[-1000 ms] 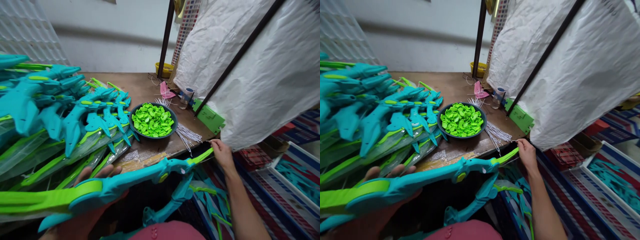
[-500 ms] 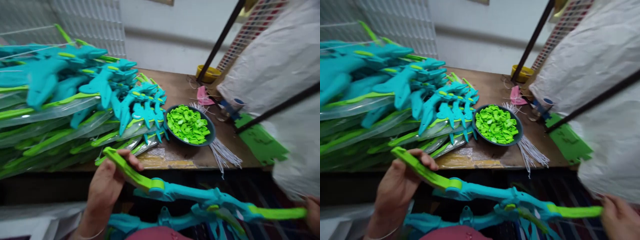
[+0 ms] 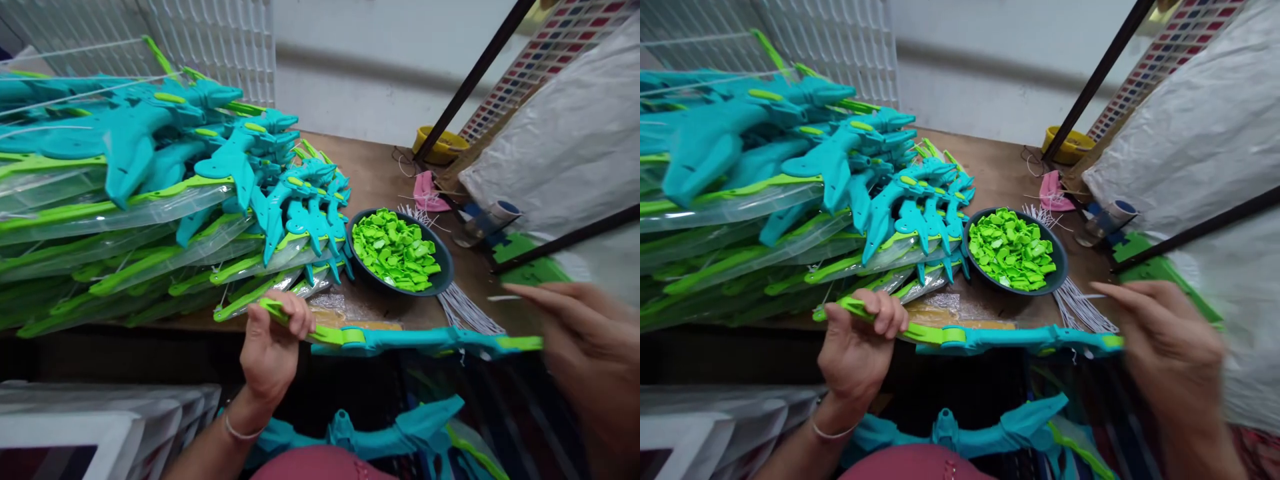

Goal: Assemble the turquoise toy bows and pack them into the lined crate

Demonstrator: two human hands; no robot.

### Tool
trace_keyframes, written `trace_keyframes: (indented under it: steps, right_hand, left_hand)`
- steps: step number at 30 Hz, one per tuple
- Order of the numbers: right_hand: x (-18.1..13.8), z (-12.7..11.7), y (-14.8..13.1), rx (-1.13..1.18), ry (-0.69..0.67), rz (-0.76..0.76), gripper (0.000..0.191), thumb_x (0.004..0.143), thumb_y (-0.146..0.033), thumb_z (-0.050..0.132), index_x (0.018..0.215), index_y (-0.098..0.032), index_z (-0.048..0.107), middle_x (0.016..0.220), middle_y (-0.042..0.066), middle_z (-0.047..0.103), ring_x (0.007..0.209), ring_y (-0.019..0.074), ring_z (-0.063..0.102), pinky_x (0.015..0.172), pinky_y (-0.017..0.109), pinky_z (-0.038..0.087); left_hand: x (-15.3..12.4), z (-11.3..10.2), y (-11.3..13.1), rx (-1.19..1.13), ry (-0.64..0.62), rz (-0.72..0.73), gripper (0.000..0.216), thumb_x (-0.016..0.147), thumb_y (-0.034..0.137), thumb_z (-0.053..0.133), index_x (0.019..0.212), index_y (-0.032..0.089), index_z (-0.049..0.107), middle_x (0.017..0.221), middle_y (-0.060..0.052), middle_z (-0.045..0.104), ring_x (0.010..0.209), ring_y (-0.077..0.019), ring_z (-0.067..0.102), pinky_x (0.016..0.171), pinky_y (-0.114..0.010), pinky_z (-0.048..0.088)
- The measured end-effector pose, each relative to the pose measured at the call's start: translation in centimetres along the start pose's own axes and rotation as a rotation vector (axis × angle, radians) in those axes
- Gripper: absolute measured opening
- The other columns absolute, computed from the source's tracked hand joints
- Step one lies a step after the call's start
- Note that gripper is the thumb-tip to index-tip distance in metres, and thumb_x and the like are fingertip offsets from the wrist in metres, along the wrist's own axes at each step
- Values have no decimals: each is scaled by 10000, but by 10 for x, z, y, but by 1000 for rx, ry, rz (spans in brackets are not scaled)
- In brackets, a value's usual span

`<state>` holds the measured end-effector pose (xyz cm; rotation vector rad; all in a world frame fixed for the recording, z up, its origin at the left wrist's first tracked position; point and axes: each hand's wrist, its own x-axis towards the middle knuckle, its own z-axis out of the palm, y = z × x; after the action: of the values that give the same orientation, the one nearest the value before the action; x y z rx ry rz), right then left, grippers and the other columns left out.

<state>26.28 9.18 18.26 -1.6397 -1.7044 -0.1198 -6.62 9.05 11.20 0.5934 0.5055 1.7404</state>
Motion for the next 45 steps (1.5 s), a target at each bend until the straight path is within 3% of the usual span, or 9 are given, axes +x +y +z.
trace_keyframes:
  steps: [2,5,7,10,15,19,41,45]
  right_hand:
    - [7,24,-53,165,-75,-138,233,973,-446,644,1179,-419,750,953,46,688,805,235,645,701,405,524]
    - [9,61,-121,452,-197,-285,144,991,-267,644,1061,-347,741,873,7,661,743,179,636,617,311,529]
    - [4,80,-149,578,-278,-342,160,1011,-200,599,976,-302,717,863,8,653,757,160,643,622,275,536]
    - [-8,97,-168,688,-355,-399,179,1015,-126,556,967,-246,680,865,12,621,760,136,626,653,243,536]
    - [-25,105,-178,739,-487,-442,212,996,-48,511,977,-196,661,873,11,576,746,107,586,657,212,504]
    - [-29,108,-179,717,-513,-445,228,982,-29,516,1035,-195,664,880,5,565,738,99,572,641,195,486]
    - [-40,117,-182,682,-448,-510,209,1000,-69,534,1017,-194,700,848,8,603,709,104,587,604,213,487]
    - [-38,116,-184,672,-485,-524,206,1008,-78,530,986,-191,700,841,12,619,704,106,601,604,214,496]
  left_hand:
    - [-5,0,-10,10,-48,-4,446,941,607,638,806,182,637,617,8,489,576,-130,485,602,-272,456]
    - [-9,-5,-18,-9,-93,-9,427,970,605,582,870,192,627,622,8,498,583,-138,485,614,-276,456]
    - [-9,-12,-17,-14,-127,8,455,980,631,544,875,194,613,614,10,498,584,-141,480,622,-276,460]
    - [-8,-24,-9,17,-245,85,509,977,683,505,863,194,593,585,13,505,567,-141,471,623,-275,467]
    - [-11,-38,-3,82,-364,81,511,971,684,526,826,194,550,584,17,520,552,-120,450,637,-262,428]
    - [-12,-43,-4,135,-425,106,515,973,672,526,784,193,540,566,19,501,519,-111,449,599,-264,393]
    - [-8,-58,2,285,-410,114,568,943,726,500,712,209,539,561,4,503,547,-147,500,658,-337,446]
    - [-8,-59,0,311,-386,123,586,928,746,500,698,209,540,568,-3,504,581,-160,525,667,-339,450]
